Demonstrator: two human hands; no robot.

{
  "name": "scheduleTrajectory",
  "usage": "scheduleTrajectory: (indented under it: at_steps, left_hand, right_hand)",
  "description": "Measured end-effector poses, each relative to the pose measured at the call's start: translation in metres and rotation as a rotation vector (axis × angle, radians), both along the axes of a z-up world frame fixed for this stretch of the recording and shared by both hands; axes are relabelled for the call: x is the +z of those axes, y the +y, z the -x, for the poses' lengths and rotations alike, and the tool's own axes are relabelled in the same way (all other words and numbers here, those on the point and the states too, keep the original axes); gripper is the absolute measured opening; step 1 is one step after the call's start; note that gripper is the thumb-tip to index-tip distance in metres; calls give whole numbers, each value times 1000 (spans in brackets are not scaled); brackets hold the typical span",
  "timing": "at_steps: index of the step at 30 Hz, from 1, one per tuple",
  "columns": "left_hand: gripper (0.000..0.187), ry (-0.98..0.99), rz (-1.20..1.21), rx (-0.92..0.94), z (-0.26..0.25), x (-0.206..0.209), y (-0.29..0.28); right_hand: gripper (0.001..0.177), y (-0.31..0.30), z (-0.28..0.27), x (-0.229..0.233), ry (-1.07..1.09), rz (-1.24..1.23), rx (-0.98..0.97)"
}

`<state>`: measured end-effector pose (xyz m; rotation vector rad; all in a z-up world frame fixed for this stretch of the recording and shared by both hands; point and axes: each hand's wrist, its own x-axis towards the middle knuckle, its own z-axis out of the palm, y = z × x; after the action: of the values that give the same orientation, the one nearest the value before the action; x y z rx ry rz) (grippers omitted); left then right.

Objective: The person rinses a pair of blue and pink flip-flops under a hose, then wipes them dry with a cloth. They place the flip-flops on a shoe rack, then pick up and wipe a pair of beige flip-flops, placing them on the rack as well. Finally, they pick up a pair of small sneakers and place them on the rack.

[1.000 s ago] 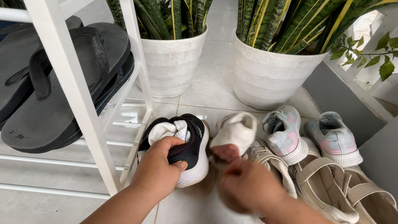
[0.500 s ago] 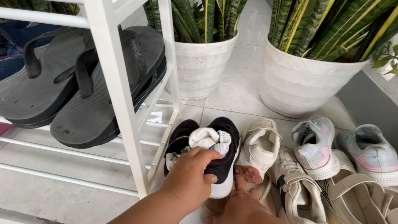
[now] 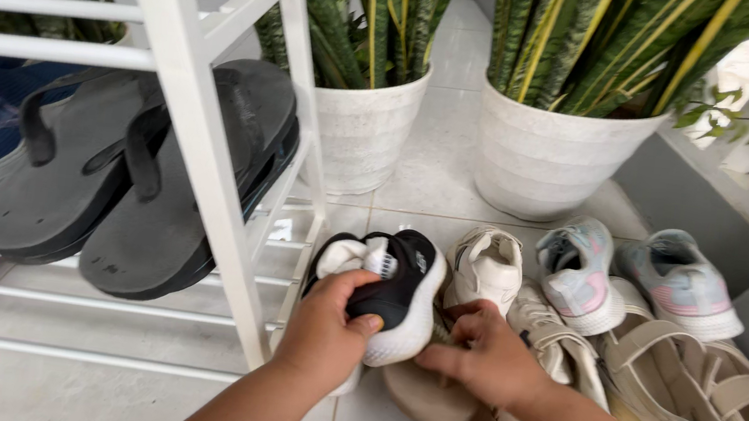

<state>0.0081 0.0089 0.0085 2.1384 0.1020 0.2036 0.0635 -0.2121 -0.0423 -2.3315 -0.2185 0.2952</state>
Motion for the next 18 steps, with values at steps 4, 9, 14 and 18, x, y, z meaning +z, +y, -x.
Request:
scheduleTrajectory:
  at_steps: [4, 9, 14, 18]
  left_hand:
    - [49, 110, -9, 28, -5, 8, -2]
    - [52, 32, -206, -41, -8, 3, -9]
    - [45, 200, -382, -180, -4, -14, -16]
    - [35, 271, -329, -141, 6, -17, -19]
  right_hand:
    - [31, -34, -3, 50, 538, -777, -280]
    - [24, -71, 10, 103, 603, -774, -299]
    - [21, -105, 28, 134, 467, -684, -169]
    - [14, -128, 30, 158, 229, -765, -92]
